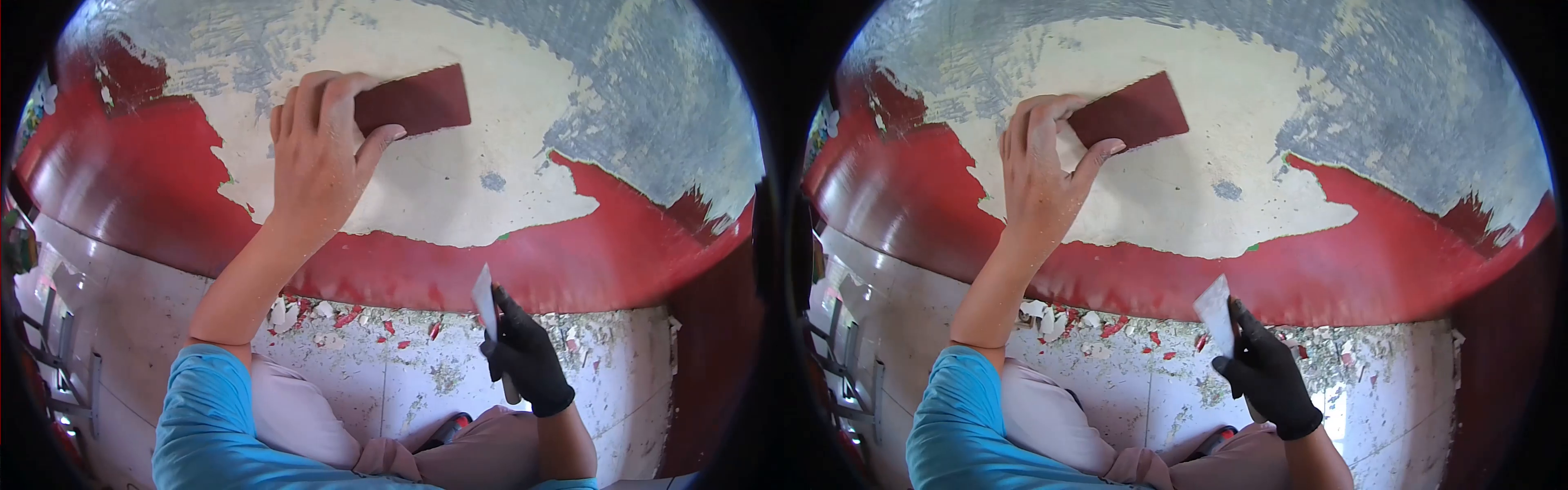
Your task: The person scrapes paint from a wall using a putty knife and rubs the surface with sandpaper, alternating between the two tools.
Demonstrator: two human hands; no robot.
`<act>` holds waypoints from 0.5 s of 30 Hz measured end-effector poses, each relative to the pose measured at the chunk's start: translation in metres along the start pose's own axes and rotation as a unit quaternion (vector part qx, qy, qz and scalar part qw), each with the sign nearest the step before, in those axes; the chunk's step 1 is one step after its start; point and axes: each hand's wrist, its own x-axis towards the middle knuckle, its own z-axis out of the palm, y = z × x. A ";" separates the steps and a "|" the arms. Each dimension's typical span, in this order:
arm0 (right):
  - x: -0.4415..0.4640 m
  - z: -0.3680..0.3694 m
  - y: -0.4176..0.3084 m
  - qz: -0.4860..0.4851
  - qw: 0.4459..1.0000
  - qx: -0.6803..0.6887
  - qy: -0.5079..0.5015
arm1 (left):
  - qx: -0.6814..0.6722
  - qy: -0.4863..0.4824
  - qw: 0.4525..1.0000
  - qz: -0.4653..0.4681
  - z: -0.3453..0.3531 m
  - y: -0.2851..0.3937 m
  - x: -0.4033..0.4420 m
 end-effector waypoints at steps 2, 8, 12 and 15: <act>-0.001 -0.006 0.004 0.015 0.982 0.188 0.004 | 0.009 -0.024 1.000 -0.016 -0.005 0.006 0.006; -0.007 -0.026 0.003 -0.018 0.968 0.246 -0.037 | -0.183 -0.203 0.959 -0.069 -0.027 0.051 0.030; -0.010 -0.039 0.005 -0.027 0.949 0.301 -0.089 | -0.392 -0.240 0.880 -0.117 -0.010 0.101 0.037; -0.016 -0.044 0.001 -0.037 0.948 0.305 -0.087 | -0.372 -0.260 0.883 -0.124 0.007 0.125 0.031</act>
